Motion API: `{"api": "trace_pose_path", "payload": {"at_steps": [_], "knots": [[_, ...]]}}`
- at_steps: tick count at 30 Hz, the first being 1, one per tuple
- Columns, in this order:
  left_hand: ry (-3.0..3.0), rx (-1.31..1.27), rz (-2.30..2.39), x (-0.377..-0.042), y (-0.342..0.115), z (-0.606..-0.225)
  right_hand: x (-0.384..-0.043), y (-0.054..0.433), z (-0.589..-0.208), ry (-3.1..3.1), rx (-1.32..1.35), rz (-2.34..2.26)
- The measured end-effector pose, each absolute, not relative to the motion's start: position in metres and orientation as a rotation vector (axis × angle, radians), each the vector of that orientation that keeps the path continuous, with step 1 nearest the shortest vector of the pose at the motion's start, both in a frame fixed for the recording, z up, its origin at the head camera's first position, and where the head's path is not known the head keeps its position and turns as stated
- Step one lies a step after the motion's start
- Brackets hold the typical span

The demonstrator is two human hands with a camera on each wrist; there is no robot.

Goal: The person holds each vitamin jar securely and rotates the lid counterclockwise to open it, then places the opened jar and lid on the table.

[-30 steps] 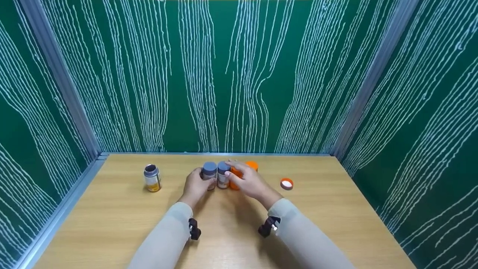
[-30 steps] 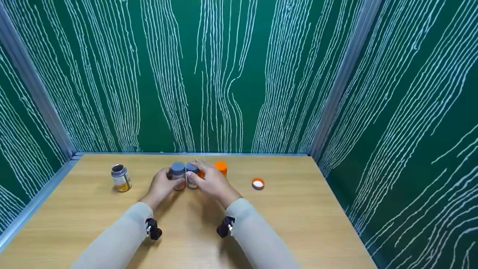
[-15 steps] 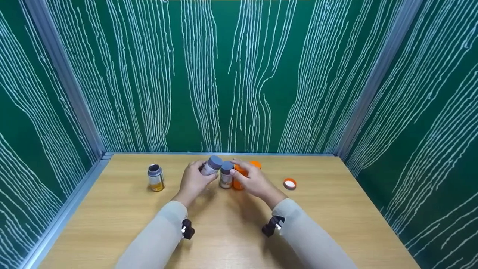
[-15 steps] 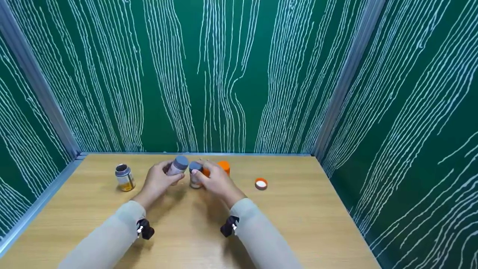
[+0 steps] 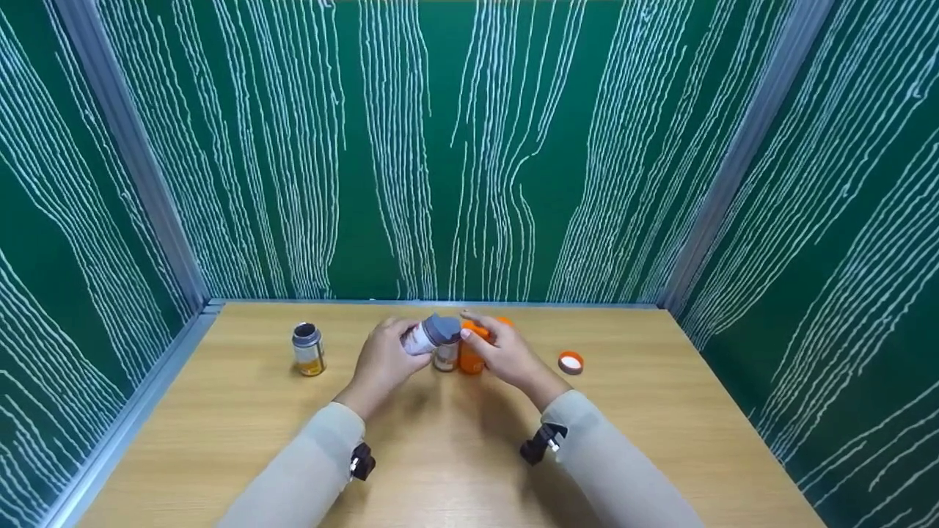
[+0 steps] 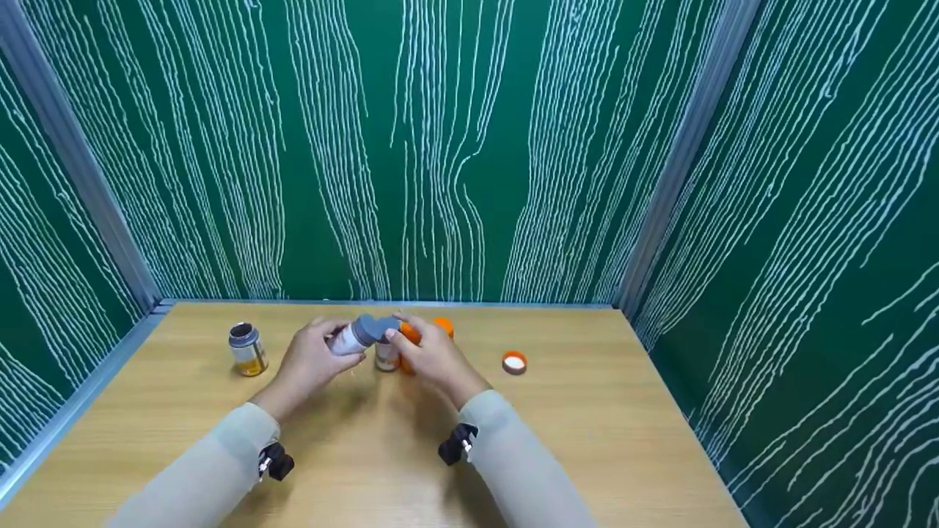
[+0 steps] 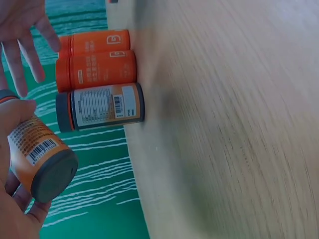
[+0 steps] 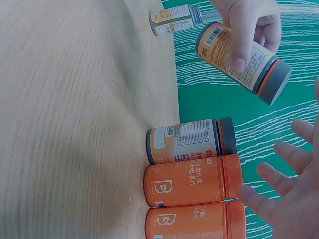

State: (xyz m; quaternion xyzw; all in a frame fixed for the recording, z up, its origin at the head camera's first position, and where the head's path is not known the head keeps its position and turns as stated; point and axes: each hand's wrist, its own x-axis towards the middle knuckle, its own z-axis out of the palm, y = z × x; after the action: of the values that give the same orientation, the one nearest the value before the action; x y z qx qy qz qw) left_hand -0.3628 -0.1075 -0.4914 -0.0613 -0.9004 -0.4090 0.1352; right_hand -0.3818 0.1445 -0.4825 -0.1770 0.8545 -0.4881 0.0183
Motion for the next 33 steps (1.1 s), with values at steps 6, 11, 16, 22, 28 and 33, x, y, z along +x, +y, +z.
{"api": "trace_pose_path", "payload": {"at_steps": [6, 11, 16, 22, 28, 33], "knots": [[-2.625, -0.323, -1.047, -0.355, -0.103, -0.491, -0.383, 0.146, -0.485, 2.599, -0.591, -1.59], [-2.656, -0.384, -0.962, -0.351, -0.099, -0.49, -0.383, 0.147, -0.488, 2.573, -0.549, -1.589], [-2.659, -0.431, -0.887, -0.346, -0.095, -0.49, -0.382, 0.146, -0.489, 2.577, -0.554, -1.572], [-2.671, -0.472, -0.823, -0.342, -0.093, -0.489, -0.378, 0.142, -0.488, 2.593, -0.562, -1.54], [-2.69, -0.493, -0.768, -0.341, -0.091, -0.49, -0.376, 0.138, -0.49, 2.595, -0.538, -1.502], [-2.687, -0.526, -0.714, -0.342, -0.09, -0.491, -0.377, 0.138, -0.492, 2.606, -0.543, -1.474]]}}
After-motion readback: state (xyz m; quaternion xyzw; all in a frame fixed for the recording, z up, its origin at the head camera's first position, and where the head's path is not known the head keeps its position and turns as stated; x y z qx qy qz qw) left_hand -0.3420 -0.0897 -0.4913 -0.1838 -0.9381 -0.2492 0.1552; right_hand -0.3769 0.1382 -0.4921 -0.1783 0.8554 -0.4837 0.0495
